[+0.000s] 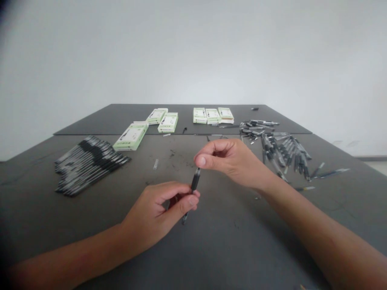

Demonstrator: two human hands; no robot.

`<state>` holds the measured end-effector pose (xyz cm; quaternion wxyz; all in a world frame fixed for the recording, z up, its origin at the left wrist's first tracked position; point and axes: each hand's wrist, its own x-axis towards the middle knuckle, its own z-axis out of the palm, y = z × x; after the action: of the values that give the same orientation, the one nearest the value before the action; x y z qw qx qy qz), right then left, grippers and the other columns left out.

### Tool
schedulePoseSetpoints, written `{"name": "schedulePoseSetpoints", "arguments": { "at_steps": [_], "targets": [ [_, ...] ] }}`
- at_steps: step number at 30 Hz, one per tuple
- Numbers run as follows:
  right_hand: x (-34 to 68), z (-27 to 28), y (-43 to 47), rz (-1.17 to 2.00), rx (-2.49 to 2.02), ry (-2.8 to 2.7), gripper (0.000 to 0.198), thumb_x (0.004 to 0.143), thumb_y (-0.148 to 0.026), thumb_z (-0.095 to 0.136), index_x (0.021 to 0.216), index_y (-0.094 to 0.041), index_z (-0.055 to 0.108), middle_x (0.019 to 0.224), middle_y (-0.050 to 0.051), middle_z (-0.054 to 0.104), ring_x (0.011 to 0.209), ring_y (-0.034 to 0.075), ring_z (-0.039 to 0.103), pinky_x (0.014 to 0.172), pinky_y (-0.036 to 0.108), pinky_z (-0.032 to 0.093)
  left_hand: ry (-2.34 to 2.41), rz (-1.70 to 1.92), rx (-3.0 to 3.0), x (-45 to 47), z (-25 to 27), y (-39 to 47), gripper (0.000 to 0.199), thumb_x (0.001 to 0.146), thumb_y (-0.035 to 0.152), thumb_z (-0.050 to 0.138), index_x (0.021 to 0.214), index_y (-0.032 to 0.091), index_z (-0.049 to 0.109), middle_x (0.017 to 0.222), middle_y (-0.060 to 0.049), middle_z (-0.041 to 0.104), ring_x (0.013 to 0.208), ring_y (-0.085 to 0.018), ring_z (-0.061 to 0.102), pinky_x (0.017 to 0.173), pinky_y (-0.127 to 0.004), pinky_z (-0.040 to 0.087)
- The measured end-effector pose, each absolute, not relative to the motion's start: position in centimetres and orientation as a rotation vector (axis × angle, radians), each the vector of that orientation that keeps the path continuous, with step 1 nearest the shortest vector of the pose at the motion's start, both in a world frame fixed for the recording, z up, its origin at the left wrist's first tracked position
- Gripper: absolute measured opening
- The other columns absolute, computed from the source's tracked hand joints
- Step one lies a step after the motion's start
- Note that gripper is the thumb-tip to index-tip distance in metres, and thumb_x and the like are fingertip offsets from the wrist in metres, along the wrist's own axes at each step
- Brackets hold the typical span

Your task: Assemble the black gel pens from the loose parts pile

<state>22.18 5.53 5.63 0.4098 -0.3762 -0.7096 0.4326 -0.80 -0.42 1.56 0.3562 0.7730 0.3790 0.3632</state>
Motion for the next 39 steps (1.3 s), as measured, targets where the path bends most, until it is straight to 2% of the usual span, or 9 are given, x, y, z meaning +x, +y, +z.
{"name": "schedulePoseSetpoints", "arguments": {
  "at_steps": [16, 24, 26, 28, 29, 31, 33, 36, 39],
  "targets": [
    [20.8, 5.2, 4.2, 0.998, -0.993, -1.803, 0.040, 0.084, -0.050, 0.088, 0.070, -0.021, 0.065, 0.068, -0.002, 0.061, 0.065, 0.012, 0.048, 0.061, 0.027, 0.036, 0.976, 0.900, 2.000, -0.9, 1.7, -0.4, 0.022, 0.104, 0.033, 0.066, 0.095, 0.020, 0.081, 0.086, -0.001, 0.082, 0.072, -0.013, 0.072, 0.068, -0.023, 0.049],
    [19.5, 4.9, 3.7, 0.932, -0.998, -1.710, 0.047, 0.076, -0.054, 0.093, 0.066, -0.023, 0.059, 0.063, -0.002, 0.057, 0.061, 0.013, 0.047, 0.057, 0.028, 0.038, 0.981, 0.863, 1.999, -0.8, 1.7, -0.3, 0.025, 0.105, 0.033, 0.066, 0.088, 0.020, 0.079, 0.086, -0.001, 0.081, 0.077, -0.015, 0.073, 0.071, -0.024, 0.050],
    [19.5, 5.0, 3.6, 0.985, -0.946, -1.705, 0.039, 0.075, -0.058, 0.092, 0.083, -0.024, 0.073, 0.075, 0.001, 0.069, 0.071, 0.016, 0.060, 0.064, 0.029, 0.047, 0.969, 0.871, 1.985, -0.9, 1.8, -0.2, 0.026, 0.106, 0.033, 0.064, 0.089, 0.020, 0.079, 0.091, -0.001, 0.083, 0.081, -0.015, 0.075, 0.073, -0.024, 0.051],
    [19.7, 5.2, 3.5, 1.090, -0.884, -1.719, 0.045, 0.085, -0.063, 0.083, 0.113, -0.027, 0.081, 0.102, 0.007, 0.080, 0.097, 0.024, 0.072, 0.084, 0.035, 0.055, 0.978, 0.894, 1.976, -0.9, 1.8, -0.2, 0.026, 0.107, 0.033, 0.062, 0.092, 0.020, 0.080, 0.095, -0.001, 0.084, 0.084, -0.016, 0.076, 0.076, -0.025, 0.051],
    [19.8, 5.2, 3.5, 1.148, -0.859, -1.729, 0.047, 0.092, -0.063, 0.075, 0.123, -0.029, 0.081, 0.117, 0.008, 0.081, 0.113, 0.027, 0.072, 0.096, 0.039, 0.055, 0.986, 0.910, 1.971, -1.0, 1.9, -0.1, 0.026, 0.107, 0.033, 0.062, 0.093, 0.020, 0.080, 0.096, -0.001, 0.084, 0.085, -0.016, 0.076, 0.077, -0.025, 0.052],
    [20.0, 5.2, 3.5, 1.243, -0.827, -1.737, 0.042, 0.103, -0.059, 0.062, 0.128, -0.031, 0.081, 0.135, 0.007, 0.077, 0.133, 0.029, 0.065, 0.114, 0.045, 0.048, 0.993, 0.941, 1.948, -1.0, 1.9, -0.1, 0.026, 0.108, 0.031, 0.060, 0.094, 0.021, 0.080, 0.097, 0.000, 0.084, 0.087, -0.016, 0.077, 0.079, -0.025, 0.052],
    [20.1, 5.1, 3.6, 1.290, -0.818, -1.730, 0.038, 0.106, -0.054, 0.060, 0.123, -0.030, 0.083, 0.137, 0.006, 0.077, 0.136, 0.029, 0.064, 0.120, 0.047, 0.043, 0.984, 0.962, 1.924, -1.0, 2.0, -0.1, 0.026, 0.108, 0.031, 0.059, 0.095, 0.021, 0.080, 0.096, 0.000, 0.084, 0.088, -0.015, 0.077, 0.080, -0.025, 0.052],
    [20.0, 4.7, 3.8, 1.292, -0.884, -1.683, 0.029, 0.100, -0.051, 0.071, 0.113, -0.029, 0.086, 0.123, 0.007, 0.082, 0.118, 0.027, 0.073, 0.107, 0.044, 0.053, 0.973, 0.959, 1.926, -1.0, 2.0, -0.1, 0.028, 0.109, 0.031, 0.058, 0.093, 0.021, 0.079, 0.094, 0.001, 0.084, 0.086, -0.016, 0.077, 0.080, -0.025, 0.052],
    [19.7, 4.3, 4.0, 1.268, -0.893, -1.559, 0.021, 0.085, -0.047, 0.088, 0.093, -0.028, 0.084, 0.101, 0.004, 0.082, 0.101, 0.025, 0.075, 0.090, 0.037, 0.058, 0.965, 0.939, 1.938, -0.9, 2.0, -0.1, 0.029, 0.108, 0.031, 0.058, 0.091, 0.021, 0.078, 0.093, 0.000, 0.084, 0.086, -0.016, 0.077, 0.080, -0.026, 0.052]
  ]
}}
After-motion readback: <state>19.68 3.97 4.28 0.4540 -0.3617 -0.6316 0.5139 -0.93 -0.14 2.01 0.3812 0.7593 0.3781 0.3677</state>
